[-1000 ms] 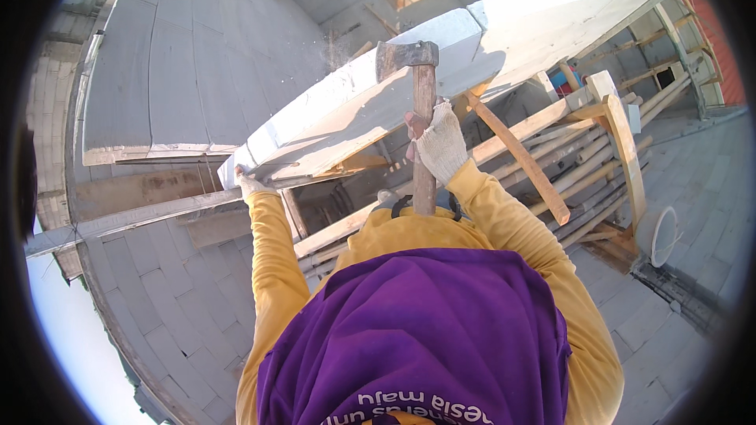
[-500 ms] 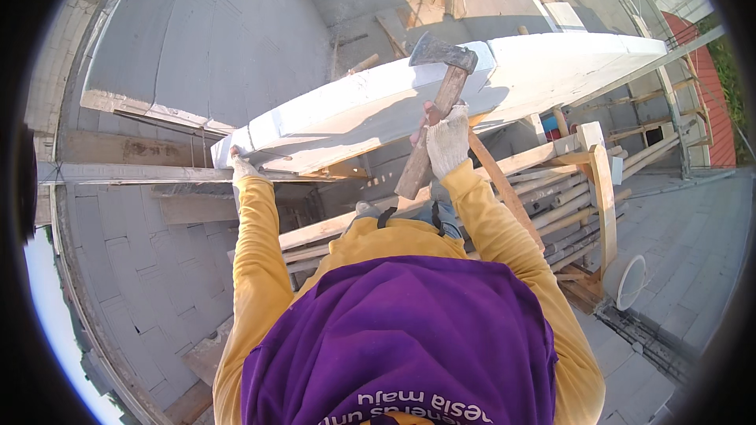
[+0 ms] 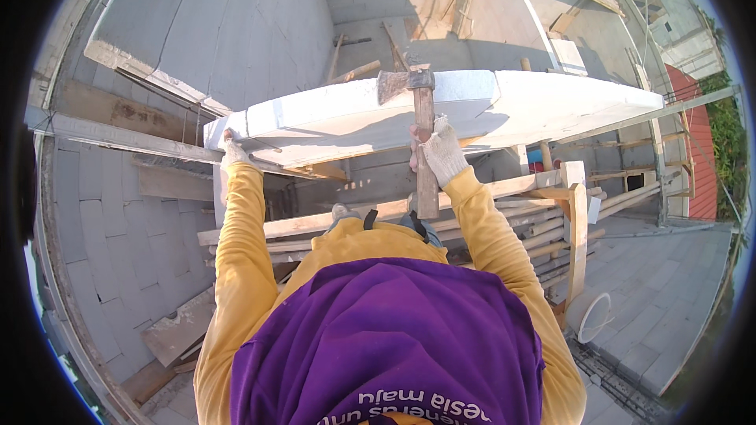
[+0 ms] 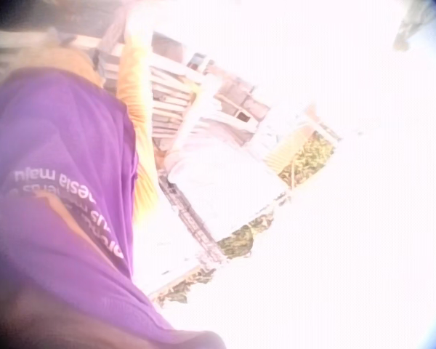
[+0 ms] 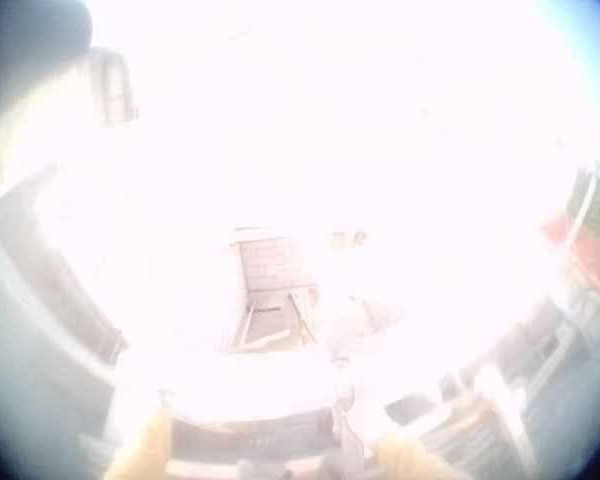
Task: The person uses a small axe to shape the curved top edge of a concrete block wall by chipping away excess material.
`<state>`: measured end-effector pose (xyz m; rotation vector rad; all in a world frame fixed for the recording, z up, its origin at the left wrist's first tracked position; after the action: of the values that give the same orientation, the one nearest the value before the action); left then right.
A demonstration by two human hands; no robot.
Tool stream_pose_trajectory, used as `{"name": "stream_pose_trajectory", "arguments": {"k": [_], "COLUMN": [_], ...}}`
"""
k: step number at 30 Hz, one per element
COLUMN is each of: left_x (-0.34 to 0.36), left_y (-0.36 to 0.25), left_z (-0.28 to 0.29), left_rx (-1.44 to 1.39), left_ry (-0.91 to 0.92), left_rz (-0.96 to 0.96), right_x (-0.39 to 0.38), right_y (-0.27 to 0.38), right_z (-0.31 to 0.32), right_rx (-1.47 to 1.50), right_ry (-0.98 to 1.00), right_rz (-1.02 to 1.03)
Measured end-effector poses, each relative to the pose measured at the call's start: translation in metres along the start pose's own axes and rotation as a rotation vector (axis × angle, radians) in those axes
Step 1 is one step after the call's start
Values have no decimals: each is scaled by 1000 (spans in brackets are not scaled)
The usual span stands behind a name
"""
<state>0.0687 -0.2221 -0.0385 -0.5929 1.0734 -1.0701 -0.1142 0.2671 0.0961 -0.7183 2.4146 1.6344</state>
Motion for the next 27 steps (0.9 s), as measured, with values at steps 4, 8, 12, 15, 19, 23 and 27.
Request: {"name": "stream_pose_trajectory", "arguments": {"k": [4,8,12,15,19,23,27], "left_x": [-3,10,-6,2,10,-2,3], "left_y": [-1,2,-4,3,6,-1,2], "left_z": [2,0,-1,1,1,-5,-1], "left_rx": [-28,-15,-30,-70,-93,-53,-70], "left_ry": [15,35,39,42,48,85,31], "left_rz": [-5,-44,-14,14,-7,0,-32], "right_x": [-6,0,-6,-16,-18,-29,-36], "right_y": [-3,3,-15,-13,-9,-17,-22], "right_z": [3,16,2,-7,5,0,-15], "right_rx": [9,216,59,-107,94,92,-241], "right_ry": [64,-96,17,95,-50,-97,106], "right_rz": [-70,155,30,-57,82,177,-14]}}
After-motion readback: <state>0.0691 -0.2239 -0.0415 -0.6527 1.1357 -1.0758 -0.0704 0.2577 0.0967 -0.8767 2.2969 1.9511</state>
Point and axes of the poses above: each hand's wrist, its own x-axis towards the middle knuckle, its own z-axis out of the back of the hand, y = z × x, the point moved 7 cm from there along x, towards the middle knuckle, and after that the axes turned 12 degrees about x, right-handed, at the moved point
